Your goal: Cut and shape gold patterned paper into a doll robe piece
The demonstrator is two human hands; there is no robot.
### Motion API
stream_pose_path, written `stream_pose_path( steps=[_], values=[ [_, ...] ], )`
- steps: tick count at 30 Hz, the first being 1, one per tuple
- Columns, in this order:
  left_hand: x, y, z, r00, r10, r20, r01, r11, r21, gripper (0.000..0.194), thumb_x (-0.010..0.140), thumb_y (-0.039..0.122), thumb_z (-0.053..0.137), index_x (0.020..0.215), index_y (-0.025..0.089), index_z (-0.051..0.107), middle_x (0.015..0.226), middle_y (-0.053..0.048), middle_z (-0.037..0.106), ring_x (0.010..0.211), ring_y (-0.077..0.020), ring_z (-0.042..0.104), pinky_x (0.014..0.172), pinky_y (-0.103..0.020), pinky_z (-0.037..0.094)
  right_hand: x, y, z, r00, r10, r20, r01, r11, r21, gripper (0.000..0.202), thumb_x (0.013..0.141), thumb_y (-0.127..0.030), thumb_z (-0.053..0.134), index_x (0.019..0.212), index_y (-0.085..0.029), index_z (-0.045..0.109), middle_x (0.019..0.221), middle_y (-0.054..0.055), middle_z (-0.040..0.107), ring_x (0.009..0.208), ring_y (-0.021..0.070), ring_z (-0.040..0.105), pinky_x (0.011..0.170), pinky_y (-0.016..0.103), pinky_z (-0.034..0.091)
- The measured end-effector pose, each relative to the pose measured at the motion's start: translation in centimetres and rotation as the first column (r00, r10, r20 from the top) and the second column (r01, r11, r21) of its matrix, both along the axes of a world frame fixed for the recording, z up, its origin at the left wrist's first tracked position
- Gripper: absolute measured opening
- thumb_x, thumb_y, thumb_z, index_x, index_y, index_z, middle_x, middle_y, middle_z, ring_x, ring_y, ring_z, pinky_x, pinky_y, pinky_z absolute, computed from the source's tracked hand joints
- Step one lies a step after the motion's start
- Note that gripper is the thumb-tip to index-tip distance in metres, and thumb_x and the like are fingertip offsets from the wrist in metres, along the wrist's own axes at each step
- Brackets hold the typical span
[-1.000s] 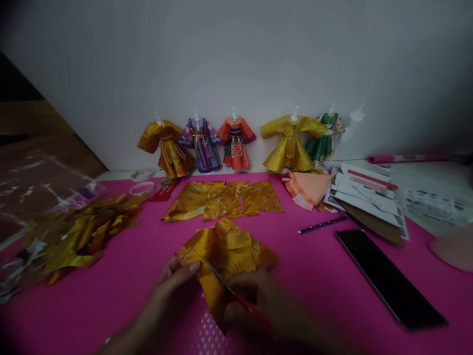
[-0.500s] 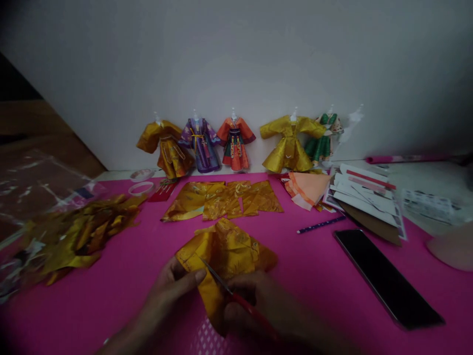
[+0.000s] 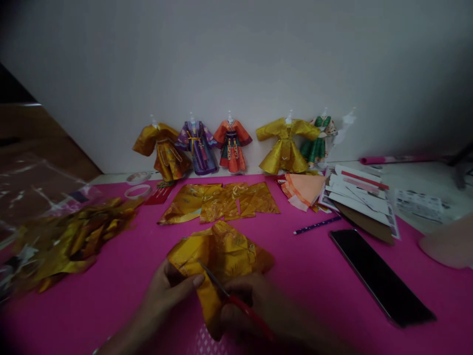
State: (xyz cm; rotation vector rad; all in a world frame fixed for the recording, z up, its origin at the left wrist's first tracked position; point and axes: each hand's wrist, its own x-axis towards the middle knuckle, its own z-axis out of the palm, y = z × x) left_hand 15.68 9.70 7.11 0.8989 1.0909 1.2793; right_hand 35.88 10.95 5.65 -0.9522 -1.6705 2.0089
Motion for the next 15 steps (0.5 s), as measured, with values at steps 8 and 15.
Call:
stream_pose_path(
  steps=[8, 15],
  values=[
    [-0.5, 0.2, 0.1, 0.999, -0.041, -0.024, 0.042, 0.999, 0.025, 0.043, 0.065, 0.027, 0.088, 0.103, 0.021, 0.070, 0.096, -0.004, 0.081, 0.093, -0.0254, 0.075, 0.083, -0.032, 0.057, -0.1, -0.4, 1.5, 1.000, 0.003, -0.020, -0.001, 0.997, 0.075, 0.017, 0.089, -0.032, 0.064, 0.089, -0.019, 0.075, 0.071, -0.001, 0.057, 0.064, 0.0131, 0.050, 0.060, 0.025, 0.041],
    [-0.1, -0.2, 0.6, 1.000, -0.015, 0.024, 0.016, 0.999, -0.028, 0.046, 0.063, 0.027, 0.088, 0.103, 0.018, 0.068, 0.093, -0.006, 0.081, 0.089, -0.0293, 0.076, 0.081, -0.037, 0.059, 0.7, -0.3, 0.6, 0.998, 0.048, 0.042, -0.053, 0.991, 0.126, 0.030, 0.090, -0.043, 0.062, 0.108, -0.021, 0.074, 0.078, 0.001, 0.062, 0.072, 0.0177, 0.058, 0.069, 0.029, 0.046]
  ],
)
